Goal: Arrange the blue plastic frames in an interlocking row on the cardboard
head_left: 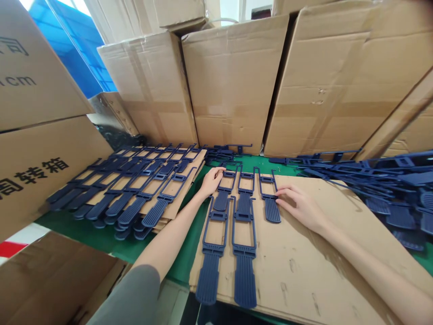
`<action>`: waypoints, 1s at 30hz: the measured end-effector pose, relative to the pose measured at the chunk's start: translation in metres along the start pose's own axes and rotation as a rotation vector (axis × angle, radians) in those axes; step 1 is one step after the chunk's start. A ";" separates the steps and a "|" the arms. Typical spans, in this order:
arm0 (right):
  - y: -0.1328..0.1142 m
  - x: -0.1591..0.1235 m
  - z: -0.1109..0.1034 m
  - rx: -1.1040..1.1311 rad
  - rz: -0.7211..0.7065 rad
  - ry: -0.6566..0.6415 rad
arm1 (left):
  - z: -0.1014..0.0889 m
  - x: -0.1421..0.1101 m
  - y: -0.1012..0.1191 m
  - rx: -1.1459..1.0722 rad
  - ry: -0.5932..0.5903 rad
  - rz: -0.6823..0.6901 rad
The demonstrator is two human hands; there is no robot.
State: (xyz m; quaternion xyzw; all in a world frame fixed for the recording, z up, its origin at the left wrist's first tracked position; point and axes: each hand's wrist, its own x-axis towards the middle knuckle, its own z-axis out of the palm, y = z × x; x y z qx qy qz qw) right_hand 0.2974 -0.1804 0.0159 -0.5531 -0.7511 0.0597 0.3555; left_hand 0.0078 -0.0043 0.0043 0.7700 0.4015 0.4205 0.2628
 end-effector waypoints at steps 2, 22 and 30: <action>0.000 0.001 0.001 -0.012 0.021 0.002 | 0.000 0.000 0.001 0.002 -0.001 0.001; -0.002 0.000 -0.002 -0.080 0.069 0.043 | 0.000 -0.001 0.002 0.007 -0.002 -0.016; 0.003 -0.001 -0.004 -0.086 0.038 0.008 | -0.001 -0.002 0.005 0.012 -0.009 -0.020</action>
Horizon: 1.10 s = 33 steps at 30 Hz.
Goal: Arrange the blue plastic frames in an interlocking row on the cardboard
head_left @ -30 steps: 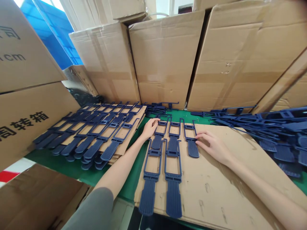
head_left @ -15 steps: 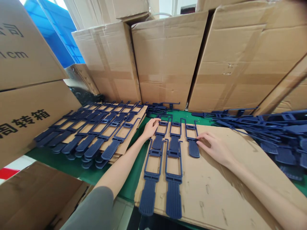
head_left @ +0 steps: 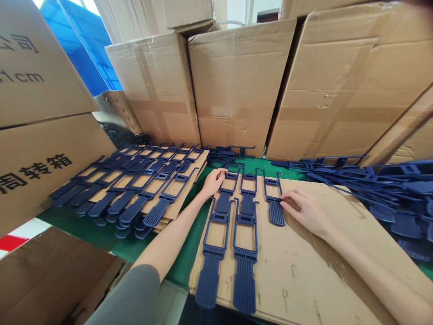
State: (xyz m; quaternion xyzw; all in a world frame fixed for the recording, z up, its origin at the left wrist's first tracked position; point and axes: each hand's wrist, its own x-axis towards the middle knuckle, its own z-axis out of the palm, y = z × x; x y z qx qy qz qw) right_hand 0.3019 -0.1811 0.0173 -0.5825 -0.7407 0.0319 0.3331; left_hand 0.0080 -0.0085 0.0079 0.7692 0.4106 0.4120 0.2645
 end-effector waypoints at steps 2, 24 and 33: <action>0.000 0.000 0.000 -0.012 0.004 -0.001 | 0.000 0.000 0.000 0.001 0.000 0.001; 0.006 0.005 0.008 0.015 -0.035 -0.004 | 0.003 0.002 -0.005 0.009 0.011 0.003; 0.011 0.003 0.011 0.010 -0.017 -0.057 | 0.002 0.001 -0.008 0.003 0.001 0.021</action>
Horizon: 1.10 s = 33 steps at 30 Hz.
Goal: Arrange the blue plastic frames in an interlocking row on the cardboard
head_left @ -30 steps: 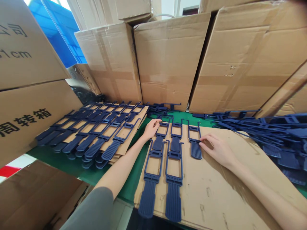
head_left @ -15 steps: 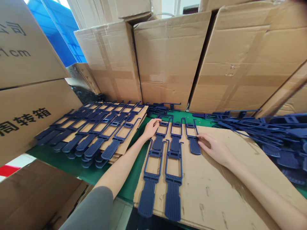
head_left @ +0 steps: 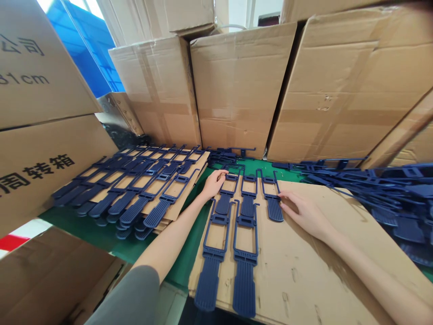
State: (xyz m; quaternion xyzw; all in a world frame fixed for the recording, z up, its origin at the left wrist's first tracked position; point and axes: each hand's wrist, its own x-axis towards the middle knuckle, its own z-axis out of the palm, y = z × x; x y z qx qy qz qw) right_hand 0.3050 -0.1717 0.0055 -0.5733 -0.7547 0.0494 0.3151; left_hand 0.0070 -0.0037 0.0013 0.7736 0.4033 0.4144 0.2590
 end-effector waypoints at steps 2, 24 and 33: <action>0.000 -0.001 -0.001 -0.006 0.000 -0.012 | 0.000 0.000 0.000 0.004 0.004 0.004; 0.028 -0.001 -0.020 -0.112 0.011 0.139 | -0.004 0.008 -0.002 -0.067 -0.023 -0.019; 0.030 -0.004 -0.025 -0.132 0.011 0.138 | -0.004 0.009 -0.002 -0.053 -0.025 -0.017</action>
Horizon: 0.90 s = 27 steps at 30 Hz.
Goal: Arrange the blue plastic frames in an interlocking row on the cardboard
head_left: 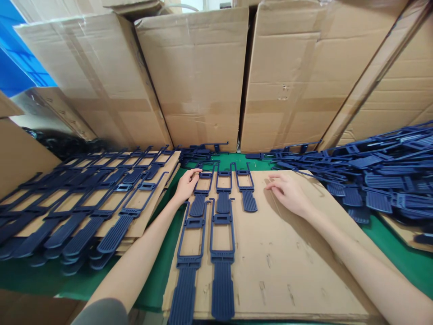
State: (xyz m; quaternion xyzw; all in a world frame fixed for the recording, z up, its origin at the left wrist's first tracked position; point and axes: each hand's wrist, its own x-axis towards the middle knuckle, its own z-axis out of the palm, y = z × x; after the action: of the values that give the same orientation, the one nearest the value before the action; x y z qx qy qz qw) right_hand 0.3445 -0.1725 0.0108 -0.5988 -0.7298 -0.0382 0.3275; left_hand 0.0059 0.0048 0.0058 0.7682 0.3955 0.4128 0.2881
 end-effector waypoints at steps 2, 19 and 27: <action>0.001 0.000 -0.002 0.006 -0.001 -0.019 | 0.000 0.000 0.000 0.001 -0.002 0.001; 0.009 0.000 -0.012 0.001 0.047 0.019 | 0.000 0.000 0.001 -0.011 -0.002 0.002; 0.008 0.000 -0.014 0.004 0.030 0.011 | 0.000 0.000 0.000 -0.021 0.003 0.006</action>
State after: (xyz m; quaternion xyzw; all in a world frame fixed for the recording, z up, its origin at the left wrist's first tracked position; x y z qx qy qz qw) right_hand 0.3575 -0.1765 0.0193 -0.6088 -0.7191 -0.0352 0.3331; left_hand 0.0062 0.0048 0.0055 0.7658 0.3893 0.4188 0.2944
